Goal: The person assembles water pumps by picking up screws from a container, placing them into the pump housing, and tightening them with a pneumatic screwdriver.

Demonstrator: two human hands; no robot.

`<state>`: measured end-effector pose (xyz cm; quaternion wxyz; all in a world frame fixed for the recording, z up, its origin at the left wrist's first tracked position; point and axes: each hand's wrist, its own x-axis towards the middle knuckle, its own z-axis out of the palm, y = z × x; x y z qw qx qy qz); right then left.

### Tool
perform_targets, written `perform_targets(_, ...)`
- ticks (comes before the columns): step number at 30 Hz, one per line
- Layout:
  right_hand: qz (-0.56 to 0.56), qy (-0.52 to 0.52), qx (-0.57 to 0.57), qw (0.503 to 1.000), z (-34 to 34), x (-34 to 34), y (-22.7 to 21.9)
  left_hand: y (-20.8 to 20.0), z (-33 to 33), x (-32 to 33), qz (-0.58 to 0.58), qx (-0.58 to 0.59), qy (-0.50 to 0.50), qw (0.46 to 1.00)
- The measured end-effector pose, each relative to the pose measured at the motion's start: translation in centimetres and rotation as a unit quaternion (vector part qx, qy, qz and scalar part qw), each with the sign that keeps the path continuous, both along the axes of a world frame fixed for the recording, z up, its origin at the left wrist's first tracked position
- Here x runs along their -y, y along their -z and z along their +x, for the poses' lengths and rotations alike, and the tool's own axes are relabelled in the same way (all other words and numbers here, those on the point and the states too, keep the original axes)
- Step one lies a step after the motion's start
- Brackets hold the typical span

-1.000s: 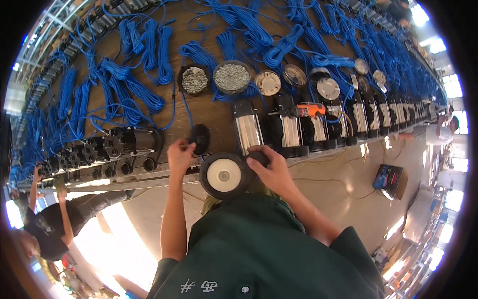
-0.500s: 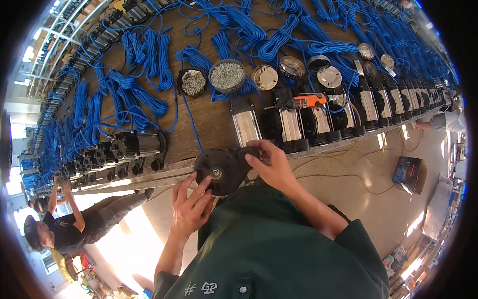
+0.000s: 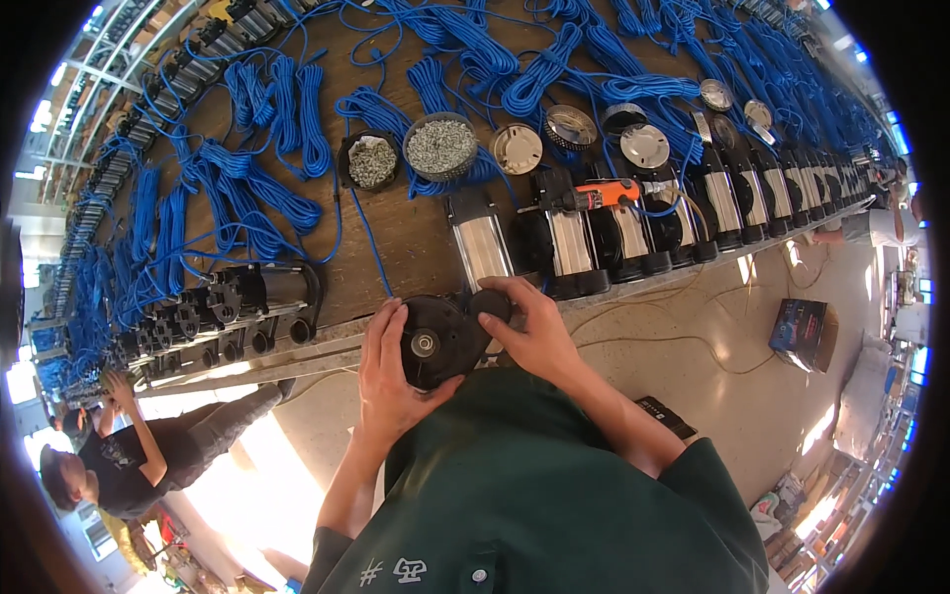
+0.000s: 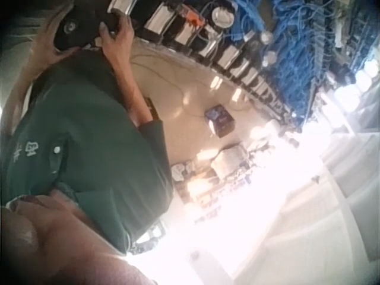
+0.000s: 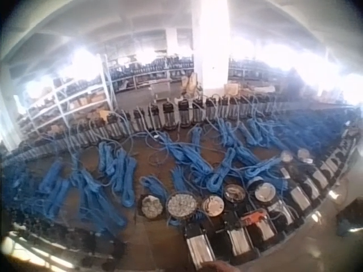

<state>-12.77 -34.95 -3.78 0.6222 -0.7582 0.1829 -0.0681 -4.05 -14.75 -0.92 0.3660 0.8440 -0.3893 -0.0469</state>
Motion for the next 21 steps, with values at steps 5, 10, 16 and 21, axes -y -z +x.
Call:
perform_targets(5,0.044,0.01,0.007,0.999,0.0,-0.3,0.8,-0.2,2.5,-0.8,-0.014,-0.053,0.093,0.994)
perform_targets(10,0.11,0.028,0.0,0.994,0.0,-0.5,1.3,0.4,4.2,-1.3,-0.011,-0.092,0.165,0.982)
perform_targets(16,0.124,0.04,-0.027,0.991,0.0,-0.6,0.6,1.1,4.4,-1.3,-0.011,-0.104,0.182,0.978)
perform_targets(21,0.113,0.041,-0.034,0.992,0.0,-0.5,0.8,1.8,4.2,-1.5,-0.024,-0.124,0.168,0.978)
